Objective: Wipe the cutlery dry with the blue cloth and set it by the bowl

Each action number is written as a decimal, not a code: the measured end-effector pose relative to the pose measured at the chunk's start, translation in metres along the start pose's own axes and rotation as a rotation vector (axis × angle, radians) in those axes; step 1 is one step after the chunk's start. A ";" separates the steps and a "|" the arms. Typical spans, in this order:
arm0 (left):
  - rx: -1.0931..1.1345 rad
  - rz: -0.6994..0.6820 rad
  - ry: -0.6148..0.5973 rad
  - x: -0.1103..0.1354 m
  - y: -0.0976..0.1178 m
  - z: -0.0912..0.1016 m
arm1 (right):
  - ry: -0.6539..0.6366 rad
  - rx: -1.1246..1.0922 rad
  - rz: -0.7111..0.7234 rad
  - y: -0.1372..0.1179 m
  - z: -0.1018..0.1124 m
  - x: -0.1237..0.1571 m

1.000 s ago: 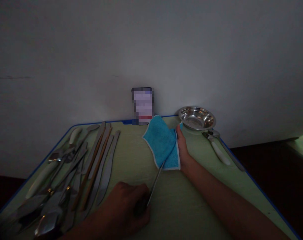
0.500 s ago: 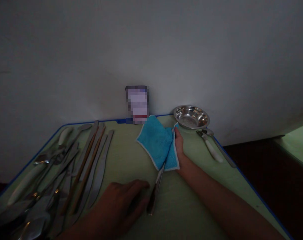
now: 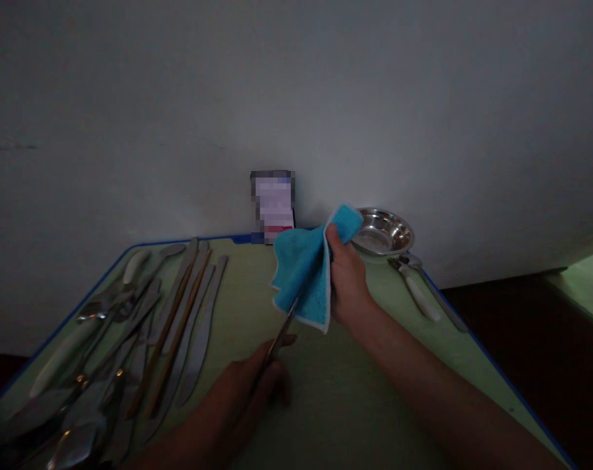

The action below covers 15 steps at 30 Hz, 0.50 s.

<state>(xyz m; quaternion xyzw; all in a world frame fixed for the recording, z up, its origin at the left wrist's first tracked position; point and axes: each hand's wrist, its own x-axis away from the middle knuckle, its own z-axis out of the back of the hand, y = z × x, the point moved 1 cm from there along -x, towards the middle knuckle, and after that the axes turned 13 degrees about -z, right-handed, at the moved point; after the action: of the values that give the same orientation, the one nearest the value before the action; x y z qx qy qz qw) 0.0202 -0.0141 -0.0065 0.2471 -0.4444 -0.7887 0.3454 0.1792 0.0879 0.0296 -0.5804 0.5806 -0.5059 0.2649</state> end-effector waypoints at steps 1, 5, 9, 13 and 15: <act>0.086 0.044 0.042 -0.001 -0.001 0.000 | -0.038 -0.052 -0.053 -0.002 -0.004 0.005; 0.463 0.203 0.204 -0.004 -0.011 0.001 | -0.173 -0.090 -0.224 0.016 -0.019 0.030; 0.778 0.394 0.298 -0.004 -0.017 -0.001 | -0.262 -0.028 -0.338 0.051 -0.028 0.052; 0.717 0.377 0.279 -0.004 -0.011 -0.001 | -0.158 -0.005 -0.314 0.059 -0.026 0.056; 0.624 0.329 0.241 -0.003 -0.007 -0.002 | -0.094 -0.009 -0.313 0.052 -0.023 0.051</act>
<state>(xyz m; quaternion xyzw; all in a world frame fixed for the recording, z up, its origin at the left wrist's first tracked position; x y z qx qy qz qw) 0.0212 -0.0096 -0.0132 0.3570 -0.6535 -0.5143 0.4254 0.1280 0.0367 0.0057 -0.6877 0.4724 -0.5108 0.2073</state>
